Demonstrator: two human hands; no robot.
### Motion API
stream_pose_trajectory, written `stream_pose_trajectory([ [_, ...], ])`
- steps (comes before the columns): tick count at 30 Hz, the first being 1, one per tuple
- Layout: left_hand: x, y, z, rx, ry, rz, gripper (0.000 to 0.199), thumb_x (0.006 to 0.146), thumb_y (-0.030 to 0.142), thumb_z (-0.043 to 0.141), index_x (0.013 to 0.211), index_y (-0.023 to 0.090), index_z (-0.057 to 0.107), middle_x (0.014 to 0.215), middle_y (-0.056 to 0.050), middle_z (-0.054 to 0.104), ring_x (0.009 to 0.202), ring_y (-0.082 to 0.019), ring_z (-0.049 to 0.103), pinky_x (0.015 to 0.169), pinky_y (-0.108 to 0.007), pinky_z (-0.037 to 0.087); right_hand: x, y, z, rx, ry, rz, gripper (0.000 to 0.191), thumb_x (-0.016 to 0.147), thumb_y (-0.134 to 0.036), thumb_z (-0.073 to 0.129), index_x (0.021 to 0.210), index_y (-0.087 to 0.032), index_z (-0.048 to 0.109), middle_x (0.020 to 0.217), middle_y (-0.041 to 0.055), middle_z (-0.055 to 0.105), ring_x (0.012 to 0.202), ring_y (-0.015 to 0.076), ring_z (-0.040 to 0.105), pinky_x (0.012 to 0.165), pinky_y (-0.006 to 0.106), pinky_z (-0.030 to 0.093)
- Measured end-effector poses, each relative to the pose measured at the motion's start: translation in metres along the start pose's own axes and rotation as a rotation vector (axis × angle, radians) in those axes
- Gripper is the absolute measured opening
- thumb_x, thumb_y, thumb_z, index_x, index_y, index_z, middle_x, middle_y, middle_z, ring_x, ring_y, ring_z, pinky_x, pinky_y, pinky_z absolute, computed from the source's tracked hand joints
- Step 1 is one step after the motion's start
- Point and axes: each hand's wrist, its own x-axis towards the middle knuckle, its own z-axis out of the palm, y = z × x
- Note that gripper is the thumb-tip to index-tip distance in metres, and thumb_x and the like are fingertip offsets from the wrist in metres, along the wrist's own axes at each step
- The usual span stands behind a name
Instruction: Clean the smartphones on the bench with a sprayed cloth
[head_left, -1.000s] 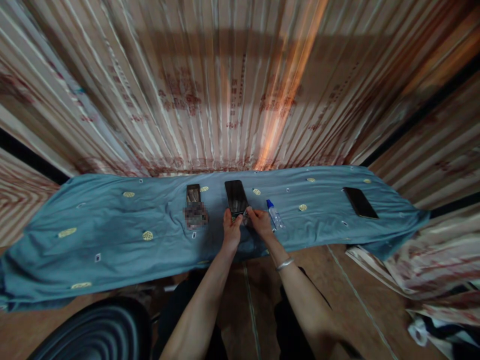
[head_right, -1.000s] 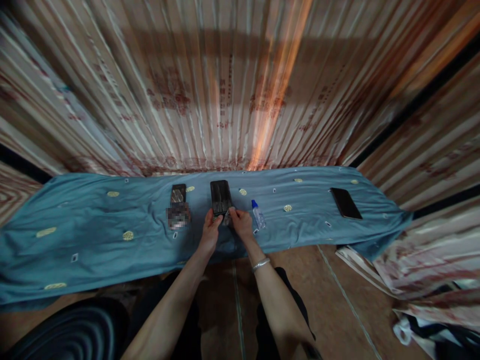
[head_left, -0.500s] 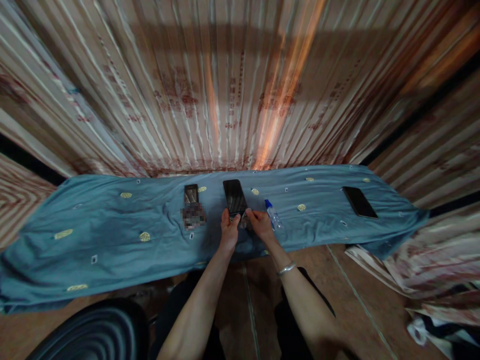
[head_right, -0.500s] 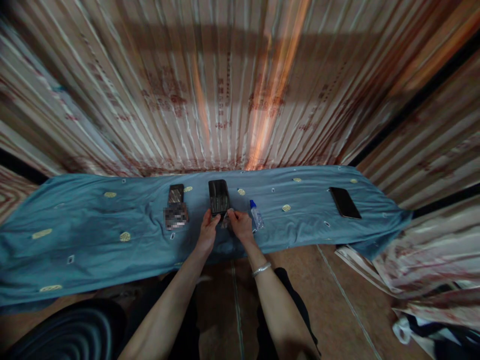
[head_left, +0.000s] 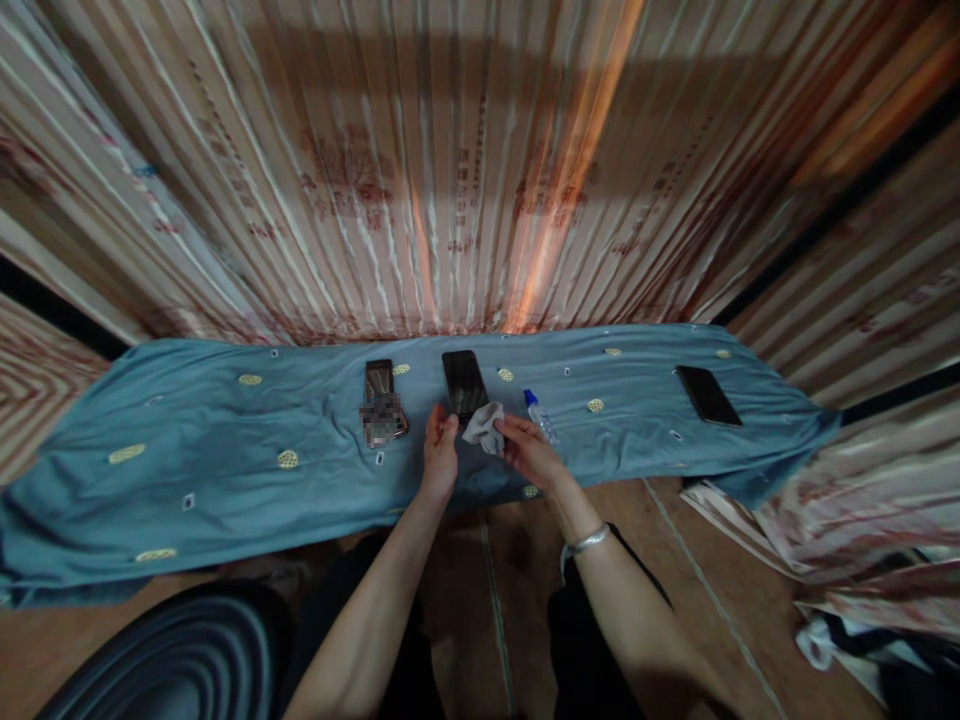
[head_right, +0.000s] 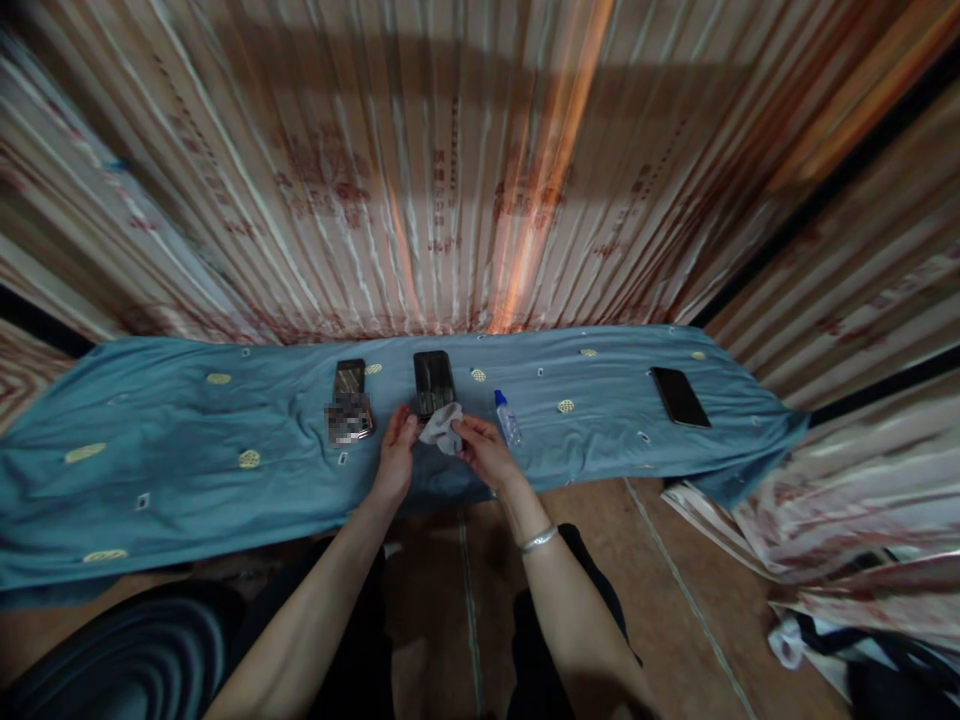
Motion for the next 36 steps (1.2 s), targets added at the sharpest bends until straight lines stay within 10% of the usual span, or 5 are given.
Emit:
stream_pose_trajectory([
  [10, -0.046, 0.033, -0.011, -0.164, -0.296, -0.243, 0.046, 0.068, 0.053, 0.075, 0.091, 0.013, 0.075, 0.087, -0.009, 0.075, 0.091, -0.025, 0.069, 0.077, -0.032, 0.051, -0.016, 0.013, 0.021, 0.026, -0.091, 0.151, 0.038, 0.055, -0.041, 0.09, 0.081, -0.017, 0.075, 0.069, -0.0003, 0.073, 0.06, 0.0113, 0.065, 0.063, 0.022, 0.053],
  [25, -0.053, 0.041, -0.04, -0.166, -0.095, -0.204, 0.033, 0.048, 0.03, 0.087, 0.073, 0.014, 0.073, 0.069, -0.003, 0.073, 0.06, -0.014, 0.063, 0.065, -0.027, 0.049, -0.02, 0.029, 0.024, -0.215, -0.07, 0.243, 0.032, 0.062, -0.046, 0.08, 0.071, -0.017, 0.069, 0.063, 0.0003, 0.068, 0.058, 0.0131, 0.062, 0.062, 0.027, 0.054],
  [31, -0.05, 0.044, -0.041, -0.173, -0.017, -0.194, 0.023, 0.056, 0.025, 0.084, 0.071, 0.014, 0.07, 0.066, -0.002, 0.072, 0.059, -0.013, 0.063, 0.062, -0.025, 0.05, -0.011, 0.015, 0.001, -0.546, 0.045, 0.042, 0.039, 0.075, -0.06, 0.067, 0.078, -0.021, 0.072, 0.078, 0.0044, 0.073, 0.073, 0.0187, 0.067, 0.076, 0.035, 0.054],
  [36, -0.051, 0.047, -0.042, -0.23, -0.028, -0.31, 0.008, 0.071, 0.016, 0.071, 0.078, 0.014, 0.068, 0.066, 0.0, 0.07, 0.061, -0.013, 0.064, 0.064, -0.026, 0.052, -0.003, -0.01, -0.032, -1.078, 0.414, -0.329, 0.028, 0.087, -0.041, 0.054, 0.101, -0.023, 0.071, 0.103, 0.009, 0.074, 0.099, 0.0259, 0.066, 0.094, 0.041, 0.047],
])
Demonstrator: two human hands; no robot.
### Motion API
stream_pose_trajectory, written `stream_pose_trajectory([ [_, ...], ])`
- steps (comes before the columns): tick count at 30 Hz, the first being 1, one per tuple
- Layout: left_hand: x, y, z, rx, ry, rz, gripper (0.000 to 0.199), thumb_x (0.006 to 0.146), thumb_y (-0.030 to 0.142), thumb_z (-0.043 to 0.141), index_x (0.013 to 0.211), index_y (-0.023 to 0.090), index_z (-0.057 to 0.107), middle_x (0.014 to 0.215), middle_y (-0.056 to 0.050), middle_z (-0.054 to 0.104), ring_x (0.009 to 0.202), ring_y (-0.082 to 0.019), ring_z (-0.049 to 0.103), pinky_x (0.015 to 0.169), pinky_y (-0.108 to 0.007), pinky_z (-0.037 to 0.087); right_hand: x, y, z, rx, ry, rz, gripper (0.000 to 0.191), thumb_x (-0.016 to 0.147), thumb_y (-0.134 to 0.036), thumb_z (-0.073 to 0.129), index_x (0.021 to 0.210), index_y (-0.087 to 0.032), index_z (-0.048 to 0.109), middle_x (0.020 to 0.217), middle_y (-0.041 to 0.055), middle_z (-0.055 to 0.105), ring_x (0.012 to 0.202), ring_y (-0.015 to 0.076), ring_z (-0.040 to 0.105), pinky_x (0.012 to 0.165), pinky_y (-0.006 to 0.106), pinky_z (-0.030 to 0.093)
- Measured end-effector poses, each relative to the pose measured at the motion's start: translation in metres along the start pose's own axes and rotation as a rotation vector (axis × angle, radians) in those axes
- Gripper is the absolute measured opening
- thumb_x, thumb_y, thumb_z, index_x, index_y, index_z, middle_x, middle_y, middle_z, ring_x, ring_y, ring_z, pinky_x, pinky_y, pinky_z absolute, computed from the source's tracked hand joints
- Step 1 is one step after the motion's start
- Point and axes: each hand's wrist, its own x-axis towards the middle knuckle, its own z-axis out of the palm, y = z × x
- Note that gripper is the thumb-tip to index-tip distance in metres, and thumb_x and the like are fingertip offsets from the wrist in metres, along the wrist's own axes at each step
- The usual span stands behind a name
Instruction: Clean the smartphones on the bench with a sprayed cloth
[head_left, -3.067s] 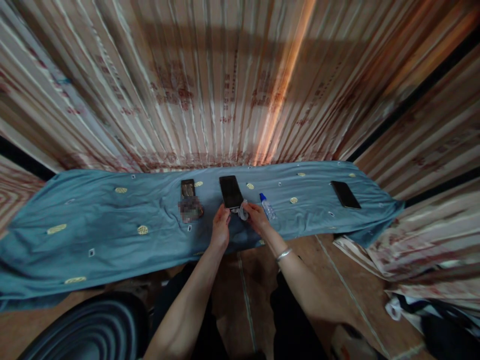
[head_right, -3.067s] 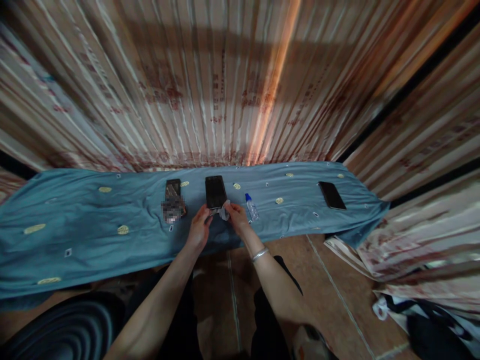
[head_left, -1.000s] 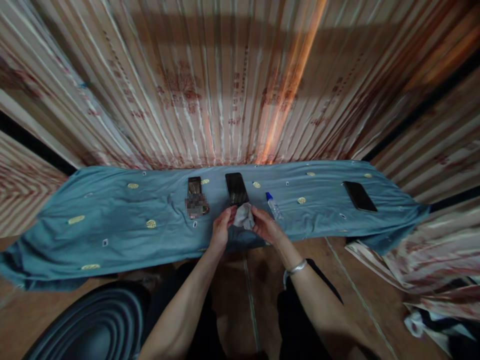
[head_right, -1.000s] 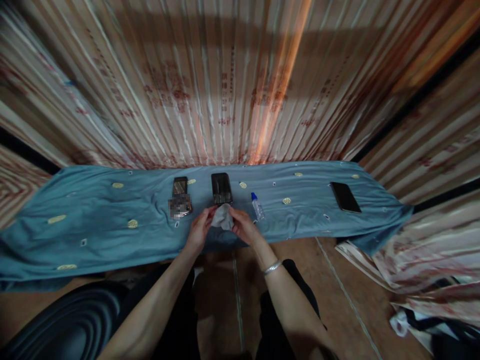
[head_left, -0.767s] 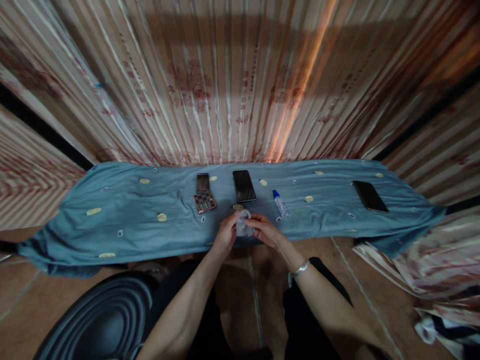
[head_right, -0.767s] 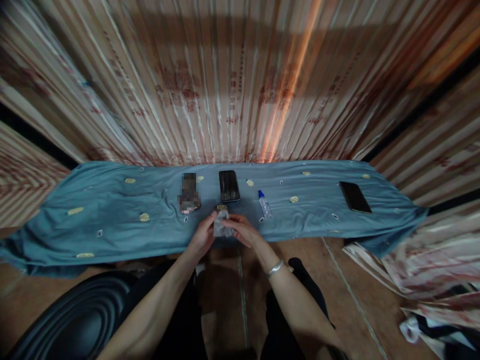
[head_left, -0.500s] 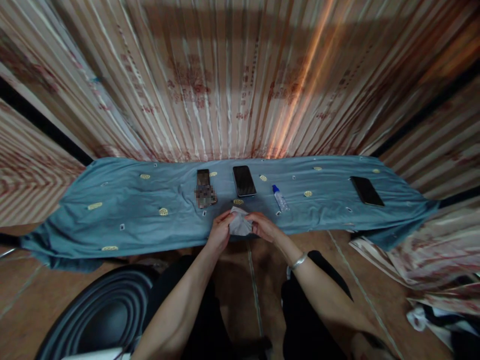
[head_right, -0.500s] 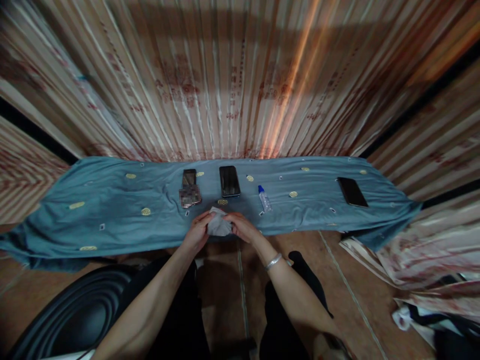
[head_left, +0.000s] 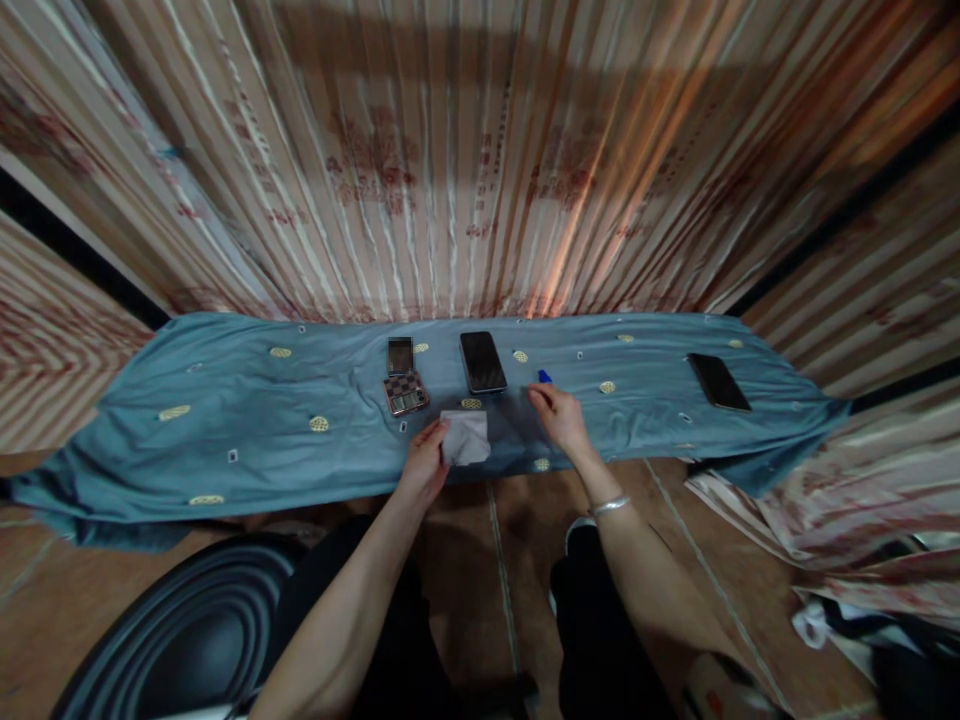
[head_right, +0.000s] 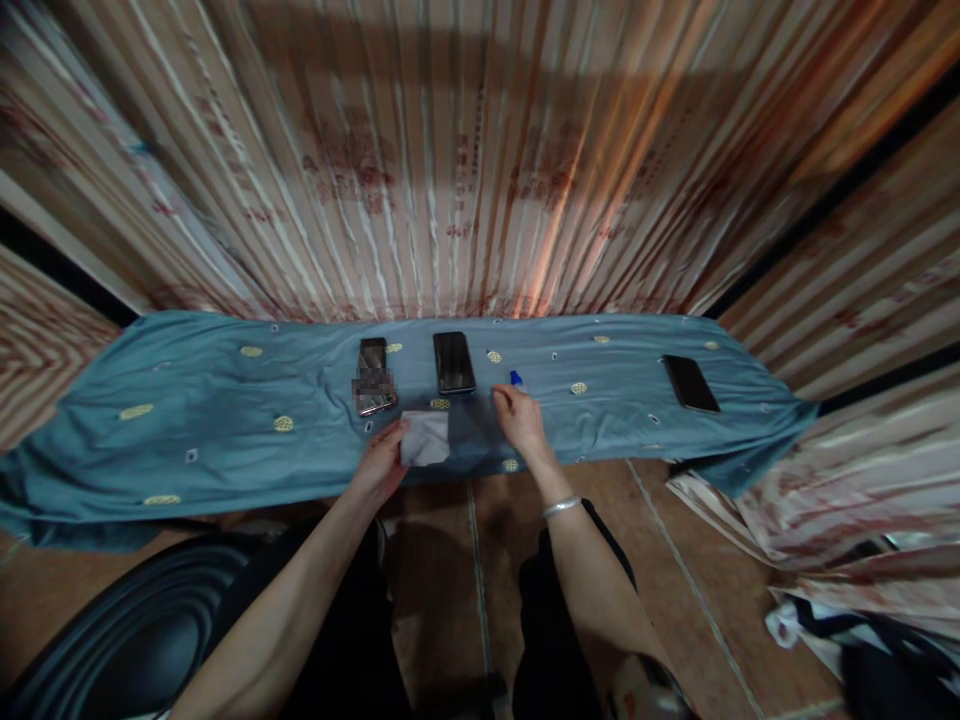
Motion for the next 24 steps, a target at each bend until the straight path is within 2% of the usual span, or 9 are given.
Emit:
stream_pose_trajectory([
  [3, 0.0, 0.001, 0.001, -0.004, -0.011, -0.05, 0.007, 0.075, 0.011, 0.065, 0.08, 0.014, 0.069, 0.068, 0.0, 0.07, 0.06, -0.013, 0.064, 0.063, -0.026, 0.053, 0.012, 0.01, -0.012, -0.298, 0.14, -0.038, 0.036, 0.09, -0.029, 0.048, 0.119, -0.017, 0.065, 0.118, 0.0151, 0.07, 0.11, 0.028, 0.064, 0.098, 0.041, 0.044],
  [5, 0.0, 0.001, 0.001, -0.007, -0.017, -0.071, 0.008, 0.076, 0.01, 0.064, 0.079, 0.014, 0.07, 0.07, -0.002, 0.071, 0.06, -0.013, 0.064, 0.064, -0.026, 0.052, 0.018, 0.015, -0.015, -0.408, 0.161, -0.051, 0.04, 0.088, -0.027, 0.049, 0.123, -0.013, 0.061, 0.121, 0.0193, 0.067, 0.114, 0.0299, 0.061, 0.1, 0.043, 0.042],
  [7, 0.001, 0.0, 0.001, -0.015, -0.027, -0.086, 0.008, 0.076, 0.01, 0.064, 0.078, 0.014, 0.07, 0.071, -0.003, 0.072, 0.062, -0.014, 0.064, 0.065, -0.027, 0.053, 0.022, 0.017, -0.015, -0.469, 0.134, -0.042, 0.04, 0.087, -0.03, 0.053, 0.122, -0.01, 0.061, 0.119, 0.0226, 0.067, 0.115, 0.0325, 0.06, 0.101, 0.045, 0.041],
  [10, 0.003, 0.0, 0.002, -0.021, -0.051, -0.094, 0.005, 0.077, 0.014, 0.066, 0.079, 0.014, 0.07, 0.073, -0.004, 0.072, 0.068, -0.017, 0.067, 0.069, -0.03, 0.054, 0.027, 0.019, -0.015, -0.433, 0.045, 0.079, 0.033, 0.084, -0.033, 0.061, 0.107, -0.012, 0.067, 0.107, 0.0236, 0.069, 0.111, 0.0356, 0.06, 0.097, 0.046, 0.041],
  [14, 0.009, -0.002, 0.001, -0.045, -0.021, -0.102, 0.007, 0.076, 0.017, 0.068, 0.082, 0.015, 0.067, 0.072, -0.002, 0.071, 0.068, -0.017, 0.067, 0.07, -0.032, 0.055, 0.031, 0.017, -0.018, -0.28, 0.015, 0.198, 0.012, 0.075, -0.025, 0.069, 0.083, -0.017, 0.069, 0.086, 0.0157, 0.07, 0.103, 0.0334, 0.064, 0.089, 0.041, 0.044],
  [16, 0.011, -0.002, 0.0, -0.058, 0.002, -0.114, 0.009, 0.077, 0.018, 0.067, 0.086, 0.016, 0.066, 0.074, -0.001, 0.071, 0.065, -0.016, 0.065, 0.067, -0.032, 0.055, 0.03, 0.013, -0.017, -0.04, -0.011, 0.254, 0.011, 0.07, -0.027, 0.073, 0.074, -0.018, 0.067, 0.072, 0.0097, 0.068, 0.092, 0.0295, 0.066, 0.079, 0.037, 0.046],
  [18, 0.013, -0.002, 0.001, -0.057, -0.003, -0.127, 0.013, 0.076, 0.02, 0.067, 0.089, 0.016, 0.066, 0.077, -0.002, 0.072, 0.065, -0.016, 0.065, 0.064, -0.032, 0.055, 0.024, 0.005, -0.013, 0.301, -0.083, 0.317, 0.018, 0.065, -0.034, 0.075, 0.071, -0.019, 0.067, 0.065, 0.0051, 0.067, 0.078, 0.0246, 0.066, 0.069, 0.033, 0.048],
  [21, 0.012, -0.002, 0.003, -0.031, -0.046, -0.096, 0.023, 0.067, 0.014, 0.071, 0.089, 0.016, 0.067, 0.079, -0.002, 0.072, 0.068, -0.016, 0.065, 0.065, -0.03, 0.053, 0.008, -0.012, -0.005, 0.519, -0.202, 0.324, 0.031, 0.066, -0.046, 0.07, 0.08, -0.018, 0.07, 0.079, 0.0063, 0.073, 0.069, 0.0187, 0.065, 0.06, 0.029, 0.05],
  [24, 0.008, -0.006, 0.007, 0.027, -0.114, -0.007, 0.033, 0.054, 0.002, 0.068, 0.085, 0.015, 0.068, 0.076, 0.0, 0.072, 0.067, -0.014, 0.064, 0.068, -0.027, 0.051, -0.013, -0.032, 0.003, 0.738, -0.342, 0.352, 0.034, 0.069, -0.048, 0.064, 0.084, -0.018, 0.072, 0.094, 0.0089, 0.075, 0.066, 0.0159, 0.064, 0.054, 0.025, 0.051],
])
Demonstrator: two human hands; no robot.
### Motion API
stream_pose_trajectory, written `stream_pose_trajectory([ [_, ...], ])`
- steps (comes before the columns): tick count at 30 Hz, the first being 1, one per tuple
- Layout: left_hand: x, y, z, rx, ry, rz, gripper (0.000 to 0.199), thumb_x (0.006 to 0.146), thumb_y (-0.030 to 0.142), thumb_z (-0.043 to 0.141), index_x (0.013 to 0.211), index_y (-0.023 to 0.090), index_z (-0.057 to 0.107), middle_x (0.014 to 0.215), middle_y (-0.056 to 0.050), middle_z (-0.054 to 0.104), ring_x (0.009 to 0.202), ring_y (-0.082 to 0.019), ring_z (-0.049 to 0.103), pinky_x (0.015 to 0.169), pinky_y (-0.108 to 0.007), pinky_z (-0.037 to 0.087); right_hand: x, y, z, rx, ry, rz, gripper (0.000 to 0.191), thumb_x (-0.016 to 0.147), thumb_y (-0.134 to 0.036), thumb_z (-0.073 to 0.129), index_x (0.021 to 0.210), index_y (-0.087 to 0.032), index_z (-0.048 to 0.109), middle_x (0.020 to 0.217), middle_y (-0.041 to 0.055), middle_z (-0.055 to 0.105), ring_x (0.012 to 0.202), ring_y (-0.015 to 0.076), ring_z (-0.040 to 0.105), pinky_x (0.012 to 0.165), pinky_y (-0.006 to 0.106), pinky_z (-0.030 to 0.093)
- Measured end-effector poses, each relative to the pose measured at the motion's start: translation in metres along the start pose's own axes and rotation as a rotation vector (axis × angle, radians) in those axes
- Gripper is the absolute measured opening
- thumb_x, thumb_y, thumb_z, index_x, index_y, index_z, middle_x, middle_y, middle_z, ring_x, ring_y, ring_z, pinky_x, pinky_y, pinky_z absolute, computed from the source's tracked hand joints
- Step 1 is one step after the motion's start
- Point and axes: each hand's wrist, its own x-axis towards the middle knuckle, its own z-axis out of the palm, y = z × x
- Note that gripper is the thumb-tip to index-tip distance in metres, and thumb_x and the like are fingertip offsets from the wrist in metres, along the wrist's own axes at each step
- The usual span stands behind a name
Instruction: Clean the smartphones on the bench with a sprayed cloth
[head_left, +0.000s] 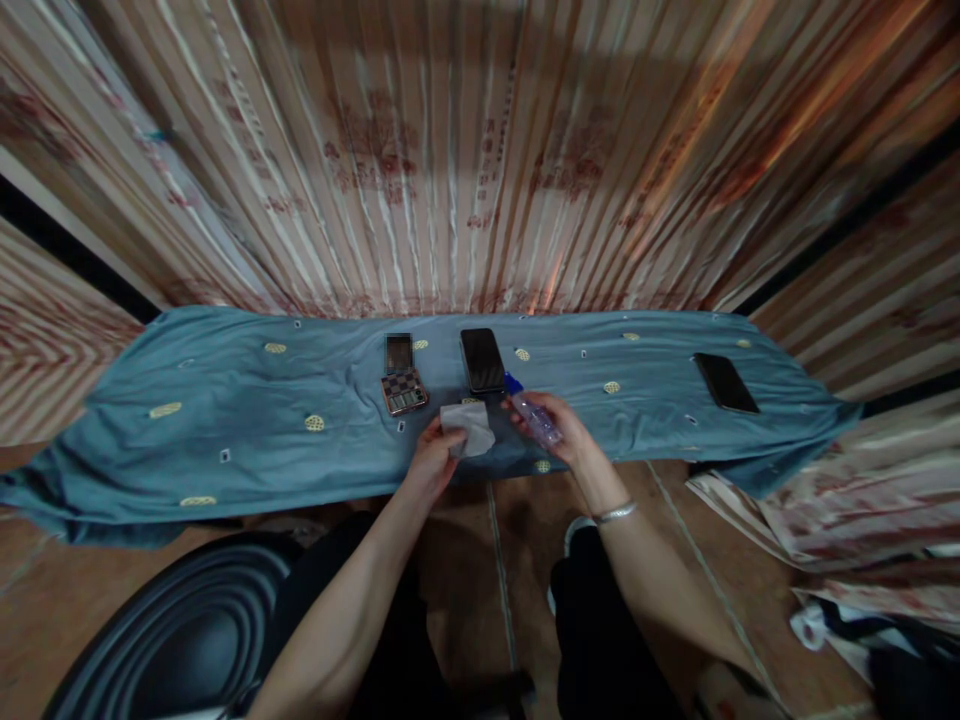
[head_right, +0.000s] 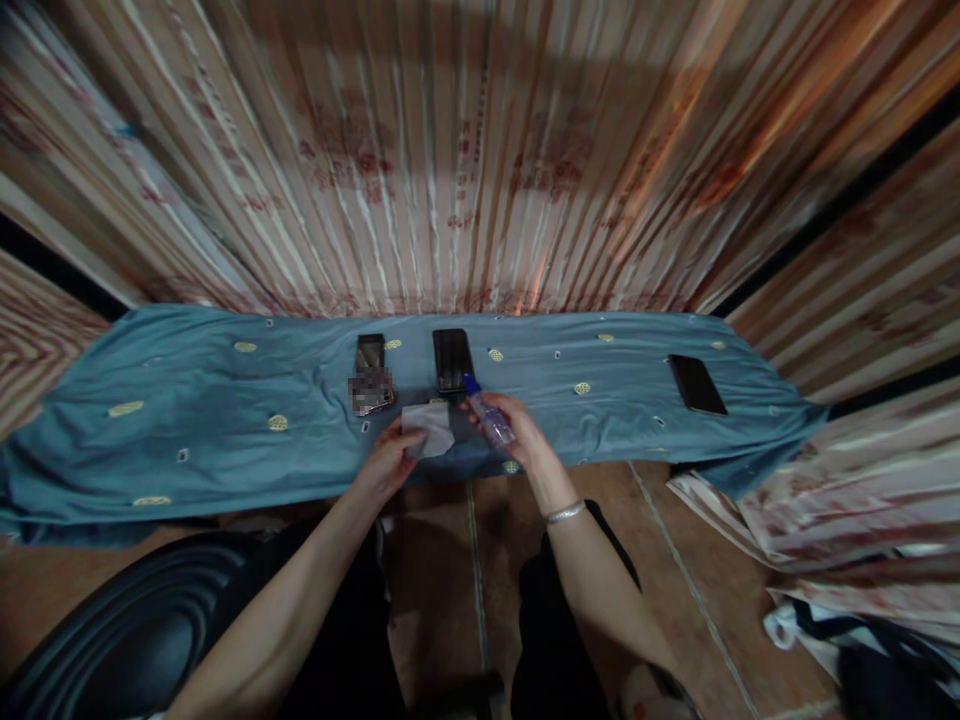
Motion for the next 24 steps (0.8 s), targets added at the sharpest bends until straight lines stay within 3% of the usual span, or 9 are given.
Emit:
stream_pose_trajectory([
  [2, -0.003, -0.004, 0.004, 0.036, -0.046, 0.025, 0.038, 0.05, -0.001, 0.064, 0.083, 0.015, 0.068, 0.073, 0.0, 0.071, 0.066, -0.014, 0.063, 0.068, -0.026, 0.049, -0.008, 0.002, 0.012, 0.159, -0.167, 0.101, 0.032, 0.071, -0.044, 0.065, 0.087, -0.017, 0.073, 0.097, 0.0094, 0.075, 0.067, 0.0156, 0.065, 0.052, 0.023, 0.051],
  [4, -0.008, -0.007, 0.007, 0.049, -0.106, 0.006, 0.042, 0.047, -0.002, 0.061, 0.085, 0.015, 0.069, 0.074, 0.0, 0.071, 0.066, -0.014, 0.062, 0.068, -0.027, 0.048, -0.009, 0.004, 0.02, 0.229, -0.221, 0.166, 0.028, 0.073, -0.039, 0.064, 0.086, -0.017, 0.073, 0.096, 0.0093, 0.076, 0.069, 0.0161, 0.066, 0.052, 0.022, 0.051],
  [7, -0.013, -0.006, 0.009, 0.048, -0.175, -0.032, 0.05, 0.045, -0.001, 0.058, 0.091, 0.015, 0.07, 0.079, -0.002, 0.072, 0.07, -0.016, 0.064, 0.07, -0.028, 0.048, -0.002, 0.004, 0.018, 0.298, -0.105, 0.16, 0.018, 0.072, -0.032, 0.064, 0.08, -0.017, 0.072, 0.095, 0.0084, 0.076, 0.073, 0.0163, 0.068, 0.053, 0.021, 0.051],
  [9, -0.014, -0.002, 0.009, 0.048, -0.16, -0.037, 0.052, 0.045, -0.001, 0.056, 0.092, 0.016, 0.07, 0.082, -0.002, 0.072, 0.073, -0.016, 0.064, 0.071, -0.028, 0.048, 0.003, 0.002, 0.011, 0.339, -0.016, 0.124, 0.015, 0.072, -0.03, 0.065, 0.079, -0.019, 0.071, 0.1, 0.007, 0.075, 0.076, 0.0158, 0.068, 0.054, 0.021, 0.052],
  [14, -0.012, 0.008, 0.006, 0.022, -0.123, -0.049, 0.045, 0.046, 0.002, 0.052, 0.086, 0.015, 0.069, 0.077, -0.002, 0.071, 0.07, -0.016, 0.063, 0.066, -0.026, 0.047, -0.005, -0.005, 0.007, 0.309, -0.069, 0.109, 0.02, 0.071, -0.03, 0.064, 0.085, -0.018, 0.072, 0.093, 0.0053, 0.075, 0.062, 0.0127, 0.061, 0.054, 0.022, 0.05],
  [17, -0.01, 0.01, 0.006, -0.02, -0.119, -0.084, 0.034, 0.054, 0.008, 0.055, 0.085, 0.014, 0.069, 0.075, -0.003, 0.07, 0.066, -0.016, 0.063, 0.064, -0.027, 0.048, -0.016, -0.005, 0.019, 0.314, -0.182, 0.134, 0.031, 0.067, -0.026, 0.062, 0.097, -0.02, 0.07, 0.083, 0.0027, 0.075, 0.061, 0.0135, 0.061, 0.056, 0.023, 0.05],
  [20, -0.01, 0.012, 0.006, -0.045, -0.091, -0.129, 0.018, 0.071, 0.024, 0.058, 0.083, 0.014, 0.068, 0.074, -0.005, 0.07, 0.067, -0.018, 0.064, 0.065, -0.029, 0.049, -0.024, -0.005, 0.028, 0.315, -0.27, 0.155, 0.04, 0.066, -0.024, 0.061, 0.105, -0.022, 0.066, 0.082, 0.0019, 0.075, 0.066, 0.0151, 0.064, 0.059, 0.024, 0.051],
  [24, -0.01, 0.014, 0.005, -0.068, -0.064, -0.094, 0.033, 0.082, 0.045, 0.057, 0.087, 0.014, 0.069, 0.077, -0.007, 0.071, 0.071, -0.021, 0.066, 0.066, -0.031, 0.049, -0.029, -0.003, 0.033, 0.257, -0.311, 0.189, 0.05, 0.065, -0.024, 0.062, 0.115, -0.022, 0.062, 0.089, 0.0048, 0.076, 0.073, 0.0182, 0.068, 0.058, 0.026, 0.052],
])
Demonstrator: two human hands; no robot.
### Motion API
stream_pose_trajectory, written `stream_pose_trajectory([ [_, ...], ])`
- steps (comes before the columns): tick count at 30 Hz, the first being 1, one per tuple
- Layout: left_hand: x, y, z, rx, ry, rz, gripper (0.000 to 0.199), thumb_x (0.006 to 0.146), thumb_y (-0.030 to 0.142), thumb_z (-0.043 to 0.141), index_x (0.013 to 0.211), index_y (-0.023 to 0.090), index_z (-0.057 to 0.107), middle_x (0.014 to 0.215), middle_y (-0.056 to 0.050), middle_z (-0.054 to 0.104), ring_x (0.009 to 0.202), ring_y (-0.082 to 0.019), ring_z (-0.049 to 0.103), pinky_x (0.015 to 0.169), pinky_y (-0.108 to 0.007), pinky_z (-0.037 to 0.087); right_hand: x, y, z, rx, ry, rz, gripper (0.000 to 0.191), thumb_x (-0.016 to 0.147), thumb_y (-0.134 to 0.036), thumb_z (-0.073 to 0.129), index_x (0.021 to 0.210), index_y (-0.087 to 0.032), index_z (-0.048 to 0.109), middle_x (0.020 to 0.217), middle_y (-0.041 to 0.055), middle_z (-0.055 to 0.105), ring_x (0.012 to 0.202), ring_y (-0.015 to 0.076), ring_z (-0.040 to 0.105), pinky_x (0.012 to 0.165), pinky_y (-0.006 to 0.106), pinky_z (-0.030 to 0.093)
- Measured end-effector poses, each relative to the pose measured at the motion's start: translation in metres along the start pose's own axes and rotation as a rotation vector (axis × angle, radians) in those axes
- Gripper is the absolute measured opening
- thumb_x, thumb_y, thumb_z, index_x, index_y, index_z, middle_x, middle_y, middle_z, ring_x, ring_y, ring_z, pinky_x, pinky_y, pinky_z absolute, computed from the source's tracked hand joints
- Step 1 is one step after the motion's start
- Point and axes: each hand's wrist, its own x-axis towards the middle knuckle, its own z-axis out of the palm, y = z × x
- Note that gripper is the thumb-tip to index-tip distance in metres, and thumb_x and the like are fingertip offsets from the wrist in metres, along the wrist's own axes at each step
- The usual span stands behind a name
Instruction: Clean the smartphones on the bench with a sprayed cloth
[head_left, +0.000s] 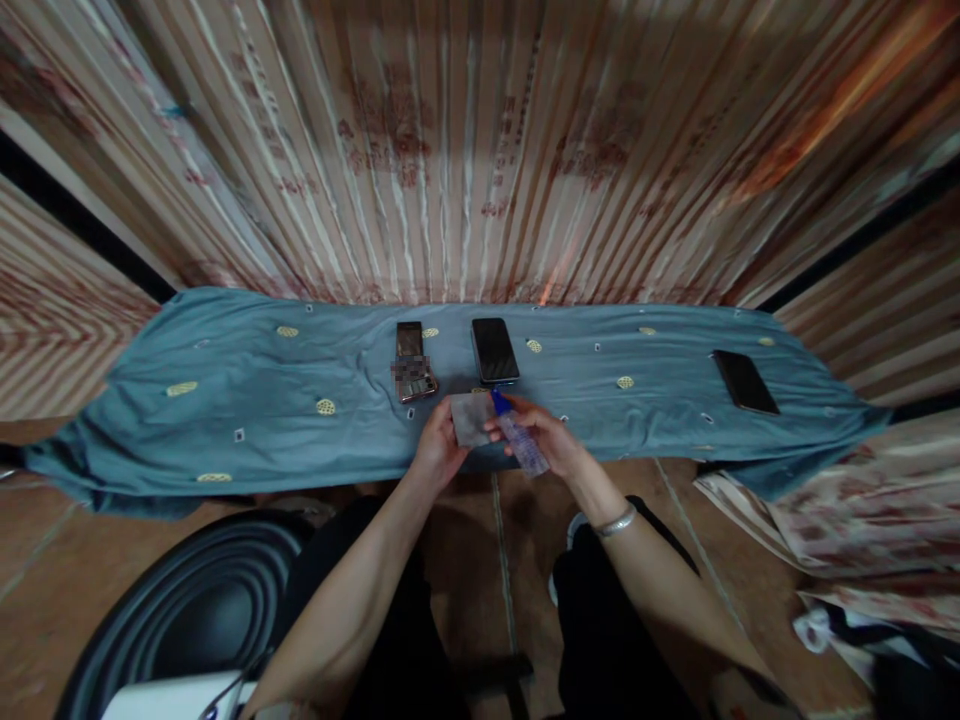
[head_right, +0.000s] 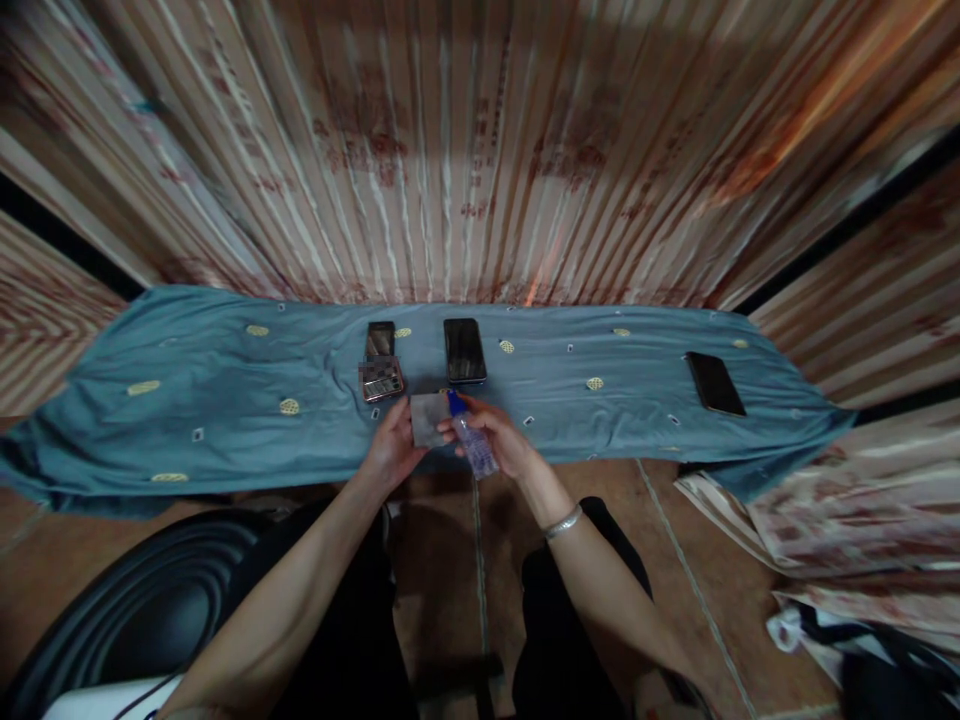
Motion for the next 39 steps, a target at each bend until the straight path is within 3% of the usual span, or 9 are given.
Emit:
stream_pose_trajectory([
  [4, -0.001, 0.001, 0.0, 0.0, -0.028, -0.017, 0.042, 0.089, 0.051, 0.048, 0.09, 0.014, 0.069, 0.076, -0.009, 0.071, 0.073, -0.022, 0.066, 0.067, -0.032, 0.05, 0.002, 0.006, 0.003, -0.178, 0.01, -0.016, 0.065, 0.068, -0.028, 0.071, 0.131, -0.024, 0.055, 0.088, 0.0025, 0.076, 0.065, 0.0153, 0.064, 0.056, 0.025, 0.05],
  [8, -0.001, 0.001, 0.001, -0.006, 0.002, -0.04, 0.044, 0.095, 0.046, 0.038, 0.091, 0.015, 0.07, 0.074, -0.007, 0.07, 0.071, -0.02, 0.065, 0.065, -0.029, 0.05, 0.003, 0.012, 0.005, -0.543, 0.112, -0.237, 0.069, 0.067, -0.024, 0.074, 0.133, -0.029, 0.056, 0.105, 0.0015, 0.073, 0.078, 0.0177, 0.064, 0.069, 0.028, 0.051],
  [11, 0.0, 0.0, 0.003, -0.025, 0.017, -0.035, 0.041, 0.094, 0.046, 0.043, 0.092, 0.015, 0.07, 0.078, -0.007, 0.072, 0.079, -0.021, 0.067, 0.07, -0.031, 0.052, 0.001, 0.016, 0.007, -0.887, 0.206, -0.354, 0.072, 0.069, -0.014, 0.066, 0.137, -0.031, 0.053, 0.115, 0.0008, 0.07, 0.086, 0.0199, 0.064, 0.083, 0.034, 0.05],
  [15, 0.0, -0.001, 0.005, -0.054, 0.028, -0.034, 0.039, 0.094, 0.044, 0.044, 0.089, 0.014, 0.07, 0.083, -0.008, 0.073, 0.085, -0.022, 0.067, 0.079, -0.034, 0.053, -0.001, 0.02, 0.007, -1.13, 0.183, -0.377, 0.078, 0.071, -0.007, 0.054, 0.146, -0.028, 0.043, 0.119, 0.004, 0.069, 0.083, 0.0203, 0.065, 0.087, 0.037, 0.049],
  [22, -0.006, -0.003, 0.01, -0.071, 0.017, -0.084, 0.041, 0.098, 0.039, 0.037, 0.091, 0.013, 0.069, 0.085, -0.008, 0.073, 0.087, -0.02, 0.068, 0.083, -0.032, 0.053, -0.001, 0.022, 0.001, -1.318, 0.094, -0.442, 0.077, 0.074, -0.006, 0.049, 0.148, -0.025, 0.037, 0.132, 0.0095, 0.062, 0.107, 0.024, 0.064, 0.096, 0.041, 0.047],
  [28, -0.009, -0.002, 0.013, -0.061, 0.002, -0.125, 0.048, 0.1, 0.037, 0.027, 0.091, 0.013, 0.068, 0.083, -0.008, 0.073, 0.086, -0.019, 0.068, 0.082, -0.033, 0.053, 0.0, 0.017, 0.002, -1.383, 0.098, -0.382, 0.069, 0.075, -0.005, 0.052, 0.142, -0.02, 0.045, 0.12, 0.0112, 0.067, 0.093, 0.0228, 0.067, 0.087, 0.038, 0.05],
  [39, -0.005, -0.005, 0.004, -0.068, -0.025, -0.127, 0.044, 0.098, 0.04, 0.035, 0.092, 0.013, 0.068, 0.089, -0.01, 0.073, 0.09, -0.021, 0.068, 0.081, -0.034, 0.054, 0.001, 0.022, -0.003, -1.388, 0.023, -0.423, 0.067, 0.076, -0.006, 0.051, 0.14, -0.022, 0.045, 0.127, 0.0098, 0.065, 0.106, 0.0241, 0.064, 0.094, 0.04, 0.048],
])
